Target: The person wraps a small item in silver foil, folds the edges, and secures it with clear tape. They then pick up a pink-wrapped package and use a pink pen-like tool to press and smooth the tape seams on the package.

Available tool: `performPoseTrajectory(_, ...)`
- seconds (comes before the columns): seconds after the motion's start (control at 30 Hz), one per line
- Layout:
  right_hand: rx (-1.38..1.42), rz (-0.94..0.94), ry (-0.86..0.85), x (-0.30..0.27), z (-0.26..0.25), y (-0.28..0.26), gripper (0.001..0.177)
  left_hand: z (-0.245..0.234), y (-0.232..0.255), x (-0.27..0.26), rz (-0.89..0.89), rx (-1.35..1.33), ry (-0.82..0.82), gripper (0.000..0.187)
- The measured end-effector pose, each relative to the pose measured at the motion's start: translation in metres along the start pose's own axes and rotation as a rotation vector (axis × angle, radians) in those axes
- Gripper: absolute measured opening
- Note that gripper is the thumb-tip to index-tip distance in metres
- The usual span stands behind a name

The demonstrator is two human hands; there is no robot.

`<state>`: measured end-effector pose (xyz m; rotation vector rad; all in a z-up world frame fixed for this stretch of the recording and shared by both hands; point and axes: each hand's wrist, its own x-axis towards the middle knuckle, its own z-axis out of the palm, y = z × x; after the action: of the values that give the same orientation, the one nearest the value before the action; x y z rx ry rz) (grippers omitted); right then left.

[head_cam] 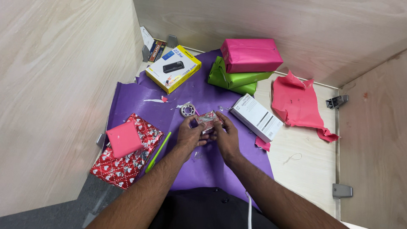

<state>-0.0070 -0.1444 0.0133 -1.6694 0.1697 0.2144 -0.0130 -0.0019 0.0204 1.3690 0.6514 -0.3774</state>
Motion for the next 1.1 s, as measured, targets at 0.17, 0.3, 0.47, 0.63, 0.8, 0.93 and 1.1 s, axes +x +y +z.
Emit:
performPoseTrajectory(0.17,0.093,0.088,0.16,0.005,0.002,0.009,0.045,-0.002,-0.007,0.003,-0.014,0.072,0.027,0.041)
performPoseTrajectory(0.3,0.151,0.088,0.295,0.01,-0.009,0.011,0.04,0.002,-0.013,0.005,0.003,0.012,-0.011,0.038)
performPoseTrajectory(0.47,0.062,0.069,0.187,-0.001,-0.018,0.006,0.039,0.007,-0.016,0.007,0.013,-0.137,-0.005,0.038)
performPoseTrajectory(0.63,0.099,0.108,0.067,-0.01,-0.014,0.001,0.052,0.008,-0.026,0.01,0.031,-0.046,-0.044,0.036)
performPoseTrajectory(0.8,0.153,0.041,0.249,-0.001,-0.029,0.008,0.037,0.009,-0.033,0.02,0.069,0.114,0.05,0.035)
performPoseTrajectory(0.93,0.202,0.055,0.28,0.01,-0.039,0.015,0.028,0.006,-0.03,0.018,0.068,0.102,0.035,0.035)
performPoseTrajectory(1.1,0.143,0.017,0.102,0.005,-0.027,0.015,0.031,0.015,-0.017,0.012,0.119,0.04,-0.01,0.038)
